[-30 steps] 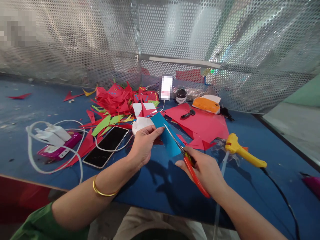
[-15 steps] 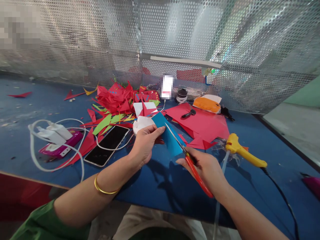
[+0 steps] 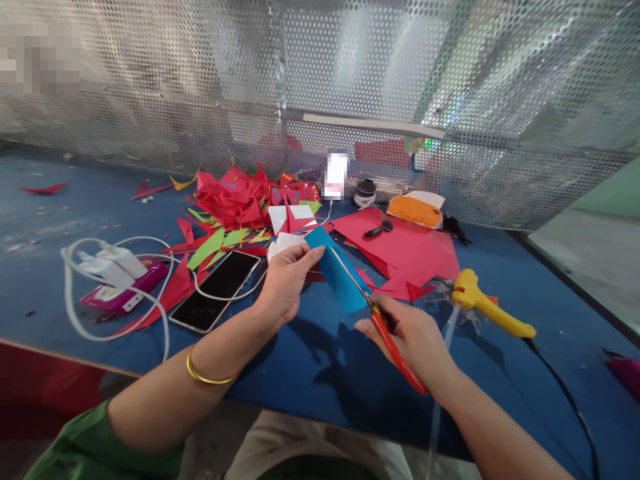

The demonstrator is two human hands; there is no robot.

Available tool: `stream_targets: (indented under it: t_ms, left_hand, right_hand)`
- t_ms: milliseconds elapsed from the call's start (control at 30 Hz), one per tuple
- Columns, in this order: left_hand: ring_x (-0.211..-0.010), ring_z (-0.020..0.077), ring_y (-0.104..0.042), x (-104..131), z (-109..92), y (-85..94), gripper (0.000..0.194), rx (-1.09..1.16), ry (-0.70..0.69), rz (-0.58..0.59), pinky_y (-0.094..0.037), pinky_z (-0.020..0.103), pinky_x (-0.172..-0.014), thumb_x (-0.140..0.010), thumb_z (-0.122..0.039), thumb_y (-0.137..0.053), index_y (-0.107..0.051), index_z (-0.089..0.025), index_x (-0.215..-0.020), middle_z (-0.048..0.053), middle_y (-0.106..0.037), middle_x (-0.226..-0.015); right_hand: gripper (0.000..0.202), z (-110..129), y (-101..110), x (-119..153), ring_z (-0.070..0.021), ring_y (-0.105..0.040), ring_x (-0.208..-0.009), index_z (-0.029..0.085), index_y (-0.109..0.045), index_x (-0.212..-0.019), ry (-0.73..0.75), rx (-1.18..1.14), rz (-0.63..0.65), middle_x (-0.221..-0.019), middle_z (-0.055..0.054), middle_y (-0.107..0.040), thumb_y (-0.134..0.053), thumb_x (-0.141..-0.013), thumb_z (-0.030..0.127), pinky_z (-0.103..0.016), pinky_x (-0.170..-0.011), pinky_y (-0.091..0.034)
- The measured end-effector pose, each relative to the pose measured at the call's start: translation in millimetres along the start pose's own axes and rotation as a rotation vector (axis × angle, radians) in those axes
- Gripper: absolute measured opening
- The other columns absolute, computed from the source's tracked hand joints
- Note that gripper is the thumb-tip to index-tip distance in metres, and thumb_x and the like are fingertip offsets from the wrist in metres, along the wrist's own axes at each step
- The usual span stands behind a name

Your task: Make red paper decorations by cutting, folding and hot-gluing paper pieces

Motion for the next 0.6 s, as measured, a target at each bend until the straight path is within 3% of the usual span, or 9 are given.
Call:
stream_targets:
  t_ms: [167,400,600]
  left_hand:
    - [-0.057,0.0095,-0.057,3.2,1.9,-3.4,0.034,-0.014,0.013,0.020,-0.047,0.022,-0.056,-0.064,-0.039,-0.085,-0.060,-0.016,-0.062,-0.001,-0.062,-0.063]
    - [-0.054,0.0088,-0.053,5.2,4.0,-5.1,0.029,-0.047,0.001,0.023,-0.046,0.022,-0.054,-0.069,-0.033,-0.080,-0.059,-0.017,-0.059,-0.002,-0.060,-0.059]
    - [-0.054,0.0086,-0.052,5.8,3.3,-5.8,0.030,-0.059,-0.005,0.034,-0.046,0.023,-0.056,-0.068,-0.035,-0.082,-0.060,-0.017,-0.059,-0.002,-0.060,-0.059]
  right_hand:
    - [0.043,3.0,1.5,-0.9,-0.0146,-0.053,-0.046,0.023,-0.066,-0.095,0.002,0.055,0.002,-0.055,0.004,-0.057,-0.061,-0.082,0.063,-0.024,-0.048,-0.038]
    - [0.048,0.5,0.1,-0.5,-0.0163,-0.059,-0.053,0.021,-0.064,-0.096,-0.031,0.019,0.009,-0.066,0.000,-0.065,-0.063,-0.079,0.066,-0.025,-0.052,-0.043]
    - [0.042,-1.2,-2.6,-0.4,-0.0118,-0.047,-0.050,0.022,-0.063,-0.084,-0.033,-0.051,0.011,-0.059,0.004,-0.056,-0.060,-0.083,0.065,-0.023,-0.050,-0.037]
Point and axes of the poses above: each hand's wrist, its own x-axis away from the middle knuckle, its own y-axis out of the back of the hand, z = x × y, the point moved 4 cm from there along -x, towards the middle knuckle
